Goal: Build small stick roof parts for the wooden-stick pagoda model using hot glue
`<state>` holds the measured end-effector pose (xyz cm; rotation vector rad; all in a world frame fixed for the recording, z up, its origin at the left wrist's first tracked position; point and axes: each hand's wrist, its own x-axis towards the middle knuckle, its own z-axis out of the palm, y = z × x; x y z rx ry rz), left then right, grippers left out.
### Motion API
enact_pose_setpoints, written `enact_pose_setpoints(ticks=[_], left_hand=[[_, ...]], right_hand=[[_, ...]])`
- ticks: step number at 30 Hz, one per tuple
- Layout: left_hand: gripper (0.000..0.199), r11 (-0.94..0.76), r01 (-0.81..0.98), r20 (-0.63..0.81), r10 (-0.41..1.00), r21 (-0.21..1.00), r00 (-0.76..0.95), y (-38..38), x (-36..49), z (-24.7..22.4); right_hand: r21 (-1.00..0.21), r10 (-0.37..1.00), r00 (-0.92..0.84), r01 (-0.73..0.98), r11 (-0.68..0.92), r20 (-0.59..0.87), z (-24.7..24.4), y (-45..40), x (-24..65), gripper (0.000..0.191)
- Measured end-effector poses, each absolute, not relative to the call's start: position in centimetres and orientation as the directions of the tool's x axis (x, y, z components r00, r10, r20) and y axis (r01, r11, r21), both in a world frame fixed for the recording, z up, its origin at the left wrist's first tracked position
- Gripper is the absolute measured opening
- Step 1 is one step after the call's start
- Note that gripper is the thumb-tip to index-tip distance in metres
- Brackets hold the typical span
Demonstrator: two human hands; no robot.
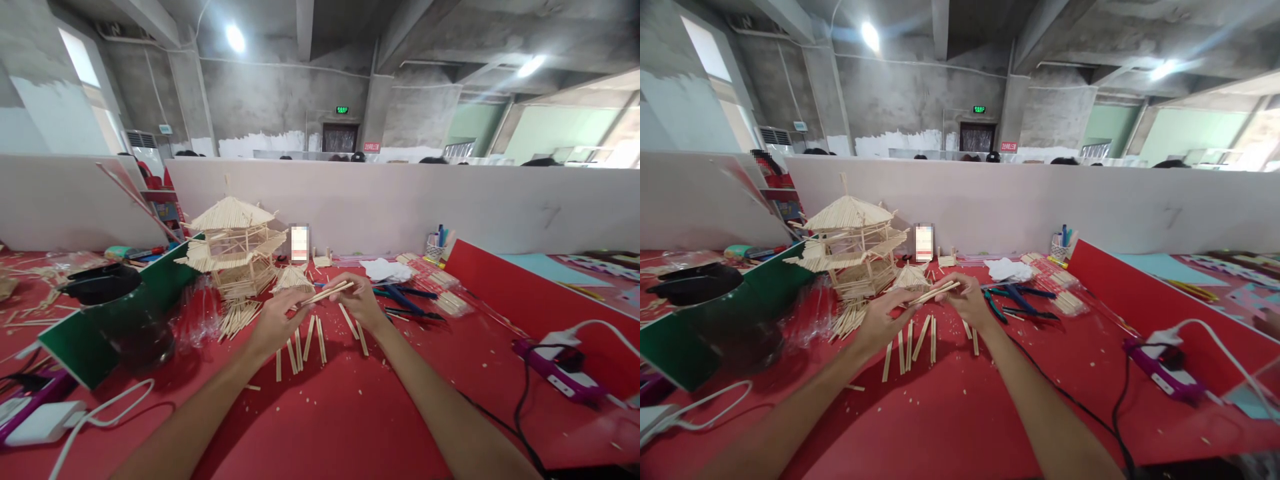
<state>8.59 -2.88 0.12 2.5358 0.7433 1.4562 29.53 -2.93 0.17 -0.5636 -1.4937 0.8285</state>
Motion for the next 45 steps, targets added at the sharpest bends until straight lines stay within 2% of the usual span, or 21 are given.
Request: enact_pose_setpoints(ticks=[8,16,25,30,32,35,38,45], left_hand=[[0.018,-0.916,0.334,0.835,0.355,0.222,0.421,-2.9,8.4,0.3],[0.015,-0.933,0.346,0.857,0.258,0.101,0.446,-3.1,8.3,0.8],[0.013,-0.892,0.452,0.873,0.201,-0.024,0.443,-2.7,7.8,1.0],[0.017,-0.842,0.516,0.838,0.162,-0.157,0.52,-2.3,7.2,1.1],[0.018,-0.83,0.53,0.824,0.173,-0.173,0.54,-2.1,7.0,1.0],[0.018,-0.833,0.54,0.818,0.228,-0.116,0.527,-1.8,6.9,0.7],[0.018,-0.856,0.517,0.835,0.278,-0.01,0.476,-1.6,7.0,0.6],[0.019,-0.839,0.416,0.79,0.504,0.351,0.349,-2.0,7.7,0.9]], right_hand=[[-0.754,0.742,-0.132,-0.125,0.645,0.657,0.4,-3.2,29.6,0.024],[-0.785,0.776,-0.126,-0.132,0.605,0.619,0.5,-3.4,29.5,0.025],[-0.867,0.893,-0.085,-0.298,0.4,0.441,0.2,-3.0,28.4,0.029],[-0.89,0.966,-0.088,-0.416,0.186,0.243,0.3,-2.7,28.4,0.033],[-0.887,0.978,-0.087,-0.442,0.132,0.188,0.3,-2.7,28.3,0.032],[-0.882,0.982,-0.066,-0.454,0.129,0.178,0.1,-2.6,28.2,0.032],[-0.88,0.976,-0.043,-0.443,0.173,0.214,-0.1,-2.5,28.0,0.035],[-0.892,0.935,-0.008,-0.303,0.335,0.354,0.2,-2.7,27.9,0.036]])
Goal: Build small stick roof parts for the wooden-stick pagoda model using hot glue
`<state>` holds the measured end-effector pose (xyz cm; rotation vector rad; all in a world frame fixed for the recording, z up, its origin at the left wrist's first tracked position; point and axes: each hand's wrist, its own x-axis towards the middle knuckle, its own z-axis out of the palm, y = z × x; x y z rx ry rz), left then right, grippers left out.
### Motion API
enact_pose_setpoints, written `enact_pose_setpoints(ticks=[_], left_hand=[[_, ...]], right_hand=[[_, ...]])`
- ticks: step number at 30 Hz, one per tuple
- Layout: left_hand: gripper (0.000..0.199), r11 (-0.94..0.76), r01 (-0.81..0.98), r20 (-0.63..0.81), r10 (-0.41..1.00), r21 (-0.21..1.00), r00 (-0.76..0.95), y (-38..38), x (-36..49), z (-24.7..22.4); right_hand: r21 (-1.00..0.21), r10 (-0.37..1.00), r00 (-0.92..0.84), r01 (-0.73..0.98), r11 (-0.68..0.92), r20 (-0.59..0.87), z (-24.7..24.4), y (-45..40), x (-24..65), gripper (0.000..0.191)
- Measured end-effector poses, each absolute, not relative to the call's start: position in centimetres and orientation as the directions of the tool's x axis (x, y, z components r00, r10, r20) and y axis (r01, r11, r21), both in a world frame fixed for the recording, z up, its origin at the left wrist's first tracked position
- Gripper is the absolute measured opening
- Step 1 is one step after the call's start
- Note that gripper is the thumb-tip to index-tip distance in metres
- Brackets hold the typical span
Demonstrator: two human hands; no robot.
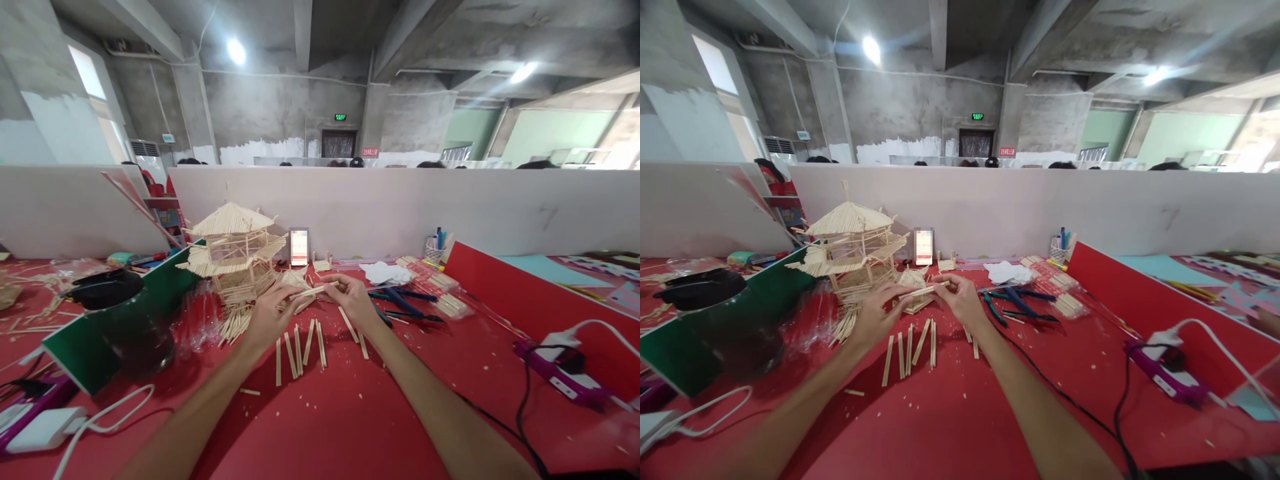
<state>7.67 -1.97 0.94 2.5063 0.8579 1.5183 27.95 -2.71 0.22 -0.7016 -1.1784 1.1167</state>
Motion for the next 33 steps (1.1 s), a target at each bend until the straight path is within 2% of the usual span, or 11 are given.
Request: enact_pose_setpoints(ticks=[5,8,13,20,33], left_hand=[[0.022,-0.756,0.367,0.729,0.641,0.542,0.242,-1.8,8.1,0.6],[0.031,-0.732,0.318,0.711,0.673,0.602,0.204,-1.4,8.1,0.3],[0.014,-0.802,0.355,0.763,0.582,0.481,0.28,-1.6,7.7,0.5],[0.015,-0.868,0.381,0.831,0.449,0.319,0.327,-2.0,7.3,0.5],[0.017,-0.873,0.328,0.853,0.451,0.361,0.262,-2.7,7.7,0.8]], right_hand=[[-0.859,0.868,-0.06,-0.19,0.475,0.493,0.8,-3.4,28.4,0.032],[-0.826,0.824,-0.09,-0.142,0.545,0.559,1.0,-3.6,28.7,0.027],[-0.794,0.789,-0.088,-0.069,0.604,0.608,1.0,-3.5,28.9,0.023],[-0.756,0.755,-0.078,0.022,0.654,0.651,0.7,-3.3,29.2,0.019],[-0.706,0.71,-0.063,0.079,0.704,0.701,0.7,-3.6,29.4,0.013]])
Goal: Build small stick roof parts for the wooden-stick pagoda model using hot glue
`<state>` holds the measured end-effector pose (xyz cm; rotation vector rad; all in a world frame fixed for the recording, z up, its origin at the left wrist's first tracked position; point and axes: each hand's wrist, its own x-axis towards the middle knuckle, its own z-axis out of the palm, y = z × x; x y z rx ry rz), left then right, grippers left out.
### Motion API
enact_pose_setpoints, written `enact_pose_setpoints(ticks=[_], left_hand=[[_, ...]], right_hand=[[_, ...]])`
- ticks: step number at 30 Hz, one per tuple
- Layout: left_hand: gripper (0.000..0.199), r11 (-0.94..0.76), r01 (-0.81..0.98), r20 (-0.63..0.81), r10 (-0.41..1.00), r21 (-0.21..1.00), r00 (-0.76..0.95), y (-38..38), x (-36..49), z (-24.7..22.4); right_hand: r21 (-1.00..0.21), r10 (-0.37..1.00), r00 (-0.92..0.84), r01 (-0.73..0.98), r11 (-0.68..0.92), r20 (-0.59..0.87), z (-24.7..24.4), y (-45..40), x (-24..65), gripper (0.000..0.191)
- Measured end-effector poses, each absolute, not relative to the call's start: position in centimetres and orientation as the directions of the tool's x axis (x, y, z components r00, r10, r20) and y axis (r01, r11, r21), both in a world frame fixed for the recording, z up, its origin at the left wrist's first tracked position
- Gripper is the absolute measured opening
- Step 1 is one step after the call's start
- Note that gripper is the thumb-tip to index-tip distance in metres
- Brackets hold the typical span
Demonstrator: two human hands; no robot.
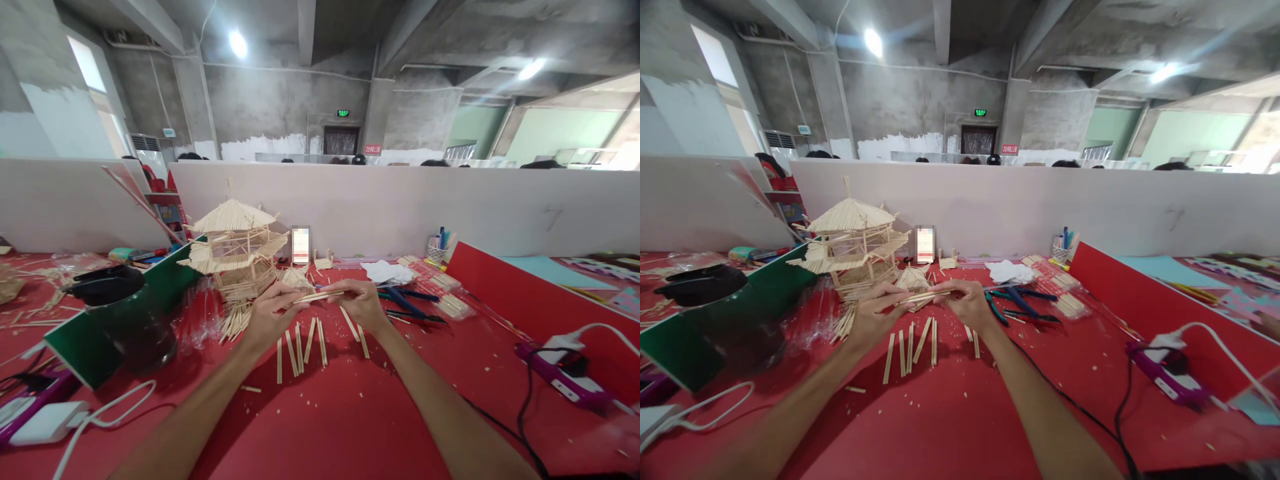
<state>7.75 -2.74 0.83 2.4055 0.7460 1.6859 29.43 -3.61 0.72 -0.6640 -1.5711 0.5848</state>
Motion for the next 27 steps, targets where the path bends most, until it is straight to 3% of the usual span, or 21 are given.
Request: enact_pose_setpoints(ticks=[8,14,27], left_hand=[[0.016,-0.889,0.278,0.847,0.441,0.365,0.298,-3.2,8.0,1.0],[0.013,-0.885,0.291,0.858,0.44,0.364,0.265,-3.2,8.0,1.1],[0.014,-0.901,0.235,0.86,0.422,0.364,0.287,-3.2,8.0,1.0]], right_hand=[[-0.727,0.727,-0.053,0.016,0.686,0.685,0.5,-3.6,29.4,0.016],[-0.792,0.792,-0.059,-0.119,0.599,0.608,0.6,-3.8,28.6,0.031],[-0.748,0.737,-0.131,-0.098,0.656,0.663,0.5,-3.8,29.0,0.028]])
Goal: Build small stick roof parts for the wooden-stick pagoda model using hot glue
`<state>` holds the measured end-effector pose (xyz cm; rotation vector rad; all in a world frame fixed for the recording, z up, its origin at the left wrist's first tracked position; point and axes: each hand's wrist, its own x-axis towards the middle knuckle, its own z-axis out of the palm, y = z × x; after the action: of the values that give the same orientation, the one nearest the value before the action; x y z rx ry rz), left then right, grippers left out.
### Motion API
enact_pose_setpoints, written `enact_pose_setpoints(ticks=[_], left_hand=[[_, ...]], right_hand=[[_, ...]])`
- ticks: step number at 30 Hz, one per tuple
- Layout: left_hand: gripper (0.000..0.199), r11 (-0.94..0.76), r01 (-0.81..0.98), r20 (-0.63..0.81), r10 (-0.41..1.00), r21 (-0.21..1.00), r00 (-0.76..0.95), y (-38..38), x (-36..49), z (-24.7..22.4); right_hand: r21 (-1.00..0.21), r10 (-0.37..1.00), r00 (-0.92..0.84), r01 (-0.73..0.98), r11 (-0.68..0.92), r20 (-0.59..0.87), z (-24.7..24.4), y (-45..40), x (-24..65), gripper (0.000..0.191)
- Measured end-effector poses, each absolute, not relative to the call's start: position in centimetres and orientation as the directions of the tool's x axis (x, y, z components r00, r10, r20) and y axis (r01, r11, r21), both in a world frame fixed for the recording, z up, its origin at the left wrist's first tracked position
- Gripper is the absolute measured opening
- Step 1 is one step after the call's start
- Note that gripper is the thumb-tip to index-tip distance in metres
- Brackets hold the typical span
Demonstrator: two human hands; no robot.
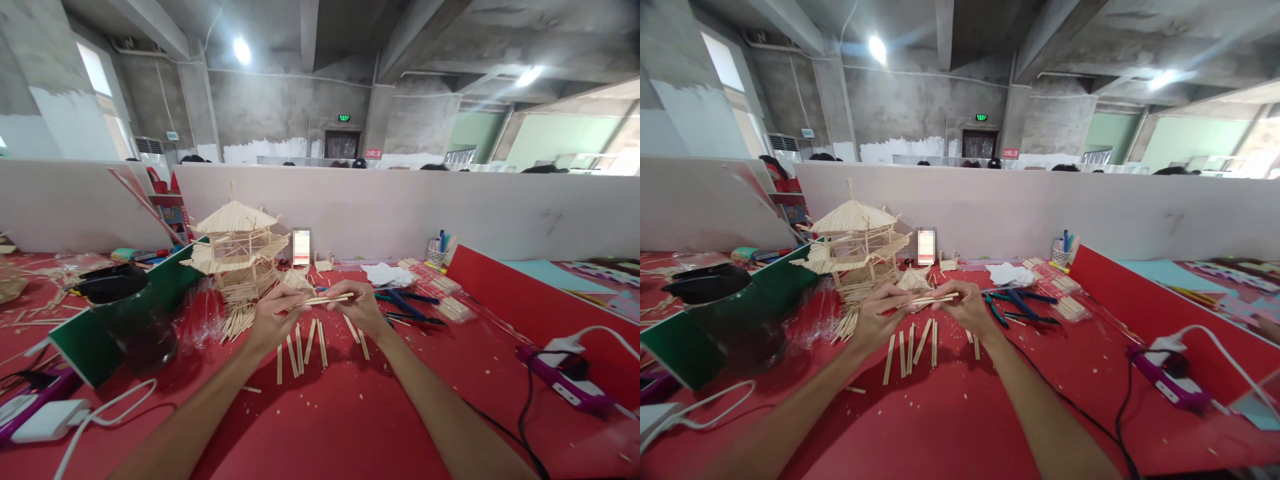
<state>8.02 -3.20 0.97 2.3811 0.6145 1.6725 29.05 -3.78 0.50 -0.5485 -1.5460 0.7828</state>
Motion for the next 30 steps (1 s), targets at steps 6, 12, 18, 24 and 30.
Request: enact_pose_setpoints(ticks=[6,12,18,24,30], left_hand=[[0.016,-0.896,0.252,0.852,0.431,0.365,0.297,-3.18,8.13,1.08],[0.015,-0.901,0.282,0.87,0.407,0.331,0.279,-3.05,8.08,0.82],[0.014,-0.903,0.269,0.865,0.407,0.334,0.292,-3.11,8.17,0.54],[0.013,-0.919,0.278,0.877,0.364,0.281,0.314,-3.41,8.41,0.57],[0.014,-0.916,0.312,0.858,0.361,0.253,0.365,-3.79,8.55,0.89]], right_hand=[[-0.742,0.733,-0.113,-0.105,0.662,0.67,0.48,-3.63,28.99,0.03],[-0.75,0.745,-0.088,-0.118,0.651,0.661,0.37,-3.45,28.86,0.029],[-0.743,0.731,-0.132,-0.131,0.657,0.67,0.27,-3.29,29.36,0.026],[-0.736,0.72,-0.156,-0.127,0.664,0.676,0.44,-3.43,29.75,0.027],[-0.743,0.728,-0.147,-0.135,0.655,0.669,0.54,-3.4,29.5,0.029]])
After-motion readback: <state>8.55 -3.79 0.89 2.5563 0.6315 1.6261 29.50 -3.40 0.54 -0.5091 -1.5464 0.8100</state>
